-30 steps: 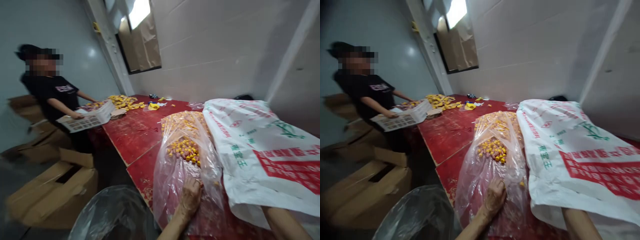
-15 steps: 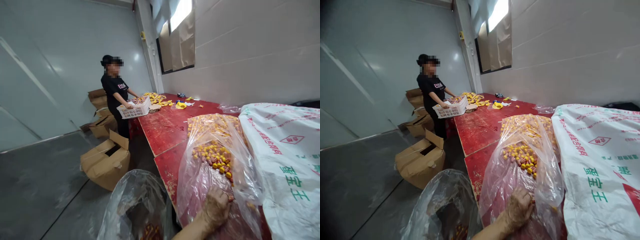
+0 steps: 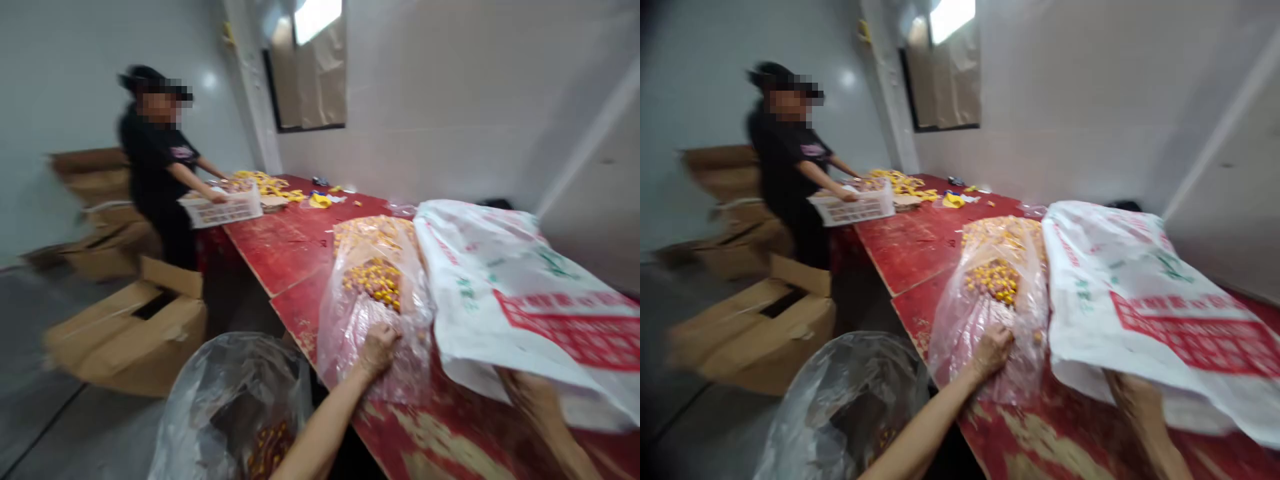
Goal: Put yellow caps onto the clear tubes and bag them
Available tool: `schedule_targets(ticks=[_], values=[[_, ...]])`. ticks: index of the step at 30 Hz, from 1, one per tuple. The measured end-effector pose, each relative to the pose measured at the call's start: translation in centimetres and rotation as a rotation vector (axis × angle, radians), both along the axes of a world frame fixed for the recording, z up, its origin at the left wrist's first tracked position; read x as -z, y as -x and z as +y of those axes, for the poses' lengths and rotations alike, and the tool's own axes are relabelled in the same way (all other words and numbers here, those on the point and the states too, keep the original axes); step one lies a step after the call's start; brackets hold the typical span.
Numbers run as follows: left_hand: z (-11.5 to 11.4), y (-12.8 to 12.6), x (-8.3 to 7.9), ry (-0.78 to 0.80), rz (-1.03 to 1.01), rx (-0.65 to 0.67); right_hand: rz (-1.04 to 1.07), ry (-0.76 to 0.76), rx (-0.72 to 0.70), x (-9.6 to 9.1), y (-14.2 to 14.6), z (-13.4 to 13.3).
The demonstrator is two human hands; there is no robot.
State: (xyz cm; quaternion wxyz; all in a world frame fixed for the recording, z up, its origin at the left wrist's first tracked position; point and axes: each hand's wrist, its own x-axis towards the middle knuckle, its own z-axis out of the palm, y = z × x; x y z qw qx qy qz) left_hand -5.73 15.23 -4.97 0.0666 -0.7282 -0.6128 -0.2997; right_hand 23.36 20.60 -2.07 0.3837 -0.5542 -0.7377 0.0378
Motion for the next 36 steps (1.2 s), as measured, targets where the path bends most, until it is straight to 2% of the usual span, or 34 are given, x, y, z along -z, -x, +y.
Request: schedule_targets(ticks=[2, 4, 6, 8, 11, 14, 17, 21, 25, 27, 29, 31, 34, 36], values=[[0.3, 0.0, -0.1, 0.012, -0.071, 0.033, 0.236, 0.243, 0.029, 0.2, -2.0, -4.0], [0.7, -0.1, -0.2, 0.025, -0.149, 0.056, 0.646, 0.527, 0.058, 0.0, -2.4, -7.7], [1.3, 0.0, -0.4, 0.031, -0.23, 0.051, 1.051, 0.725, 0.039, -0.5, -2.3, -10.6], [1.5, 0.1, -0.8, 0.025, -0.307, 0.025, 1.336, 0.819, -0.01, -0.8, -2.4, -12.6], [0.7, 0.6, -1.6, -0.013, -0.404, -0.074, 1.497, 0.793, -0.044, -0.6, -2.9, -14.4], [-1.9, 0.7, -2.6, -0.057, -0.559, -0.212, 1.491, 0.602, -0.048, 0.4, -3.1, -14.8], [-5.8, -0.6, -3.3, -0.034, -0.887, -0.274, 1.351, 0.423, -0.029, 1.8, -2.6, -14.6], [-11.0, -4.3, -3.3, 0.202, -1.327, -0.112, 0.956, 0.352, 0.03, 3.4, -2.6, -15.2], [-14.0, -7.7, -2.4, 0.456, -1.564, 0.062, 0.519, 0.256, 0.099, 3.6, -4.8, -16.3], [-14.6, -8.8, -1.8, 0.546, -1.611, 0.116, 0.328, 0.275, 0.088, 2.9, -5.8, -16.8], [-14.9, -9.5, -1.5, 0.592, -1.619, 0.139, 0.239, 0.331, 0.072, 1.6, -6.0, -17.4], [-15.1, -9.8, -1.4, 0.612, -1.598, 0.152, 0.265, 0.449, 0.003, 0.1, -5.2, -18.0], [-15.4, -10.1, -1.7, 0.631, -1.545, 0.171, 0.399, 0.655, -0.171, -1.7, -2.9, -19.2], [-15.7, -10.3, -2.1, 0.631, -1.534, 0.188, 0.459, 0.699, -0.223, -2.1, -1.3, -19.8]])
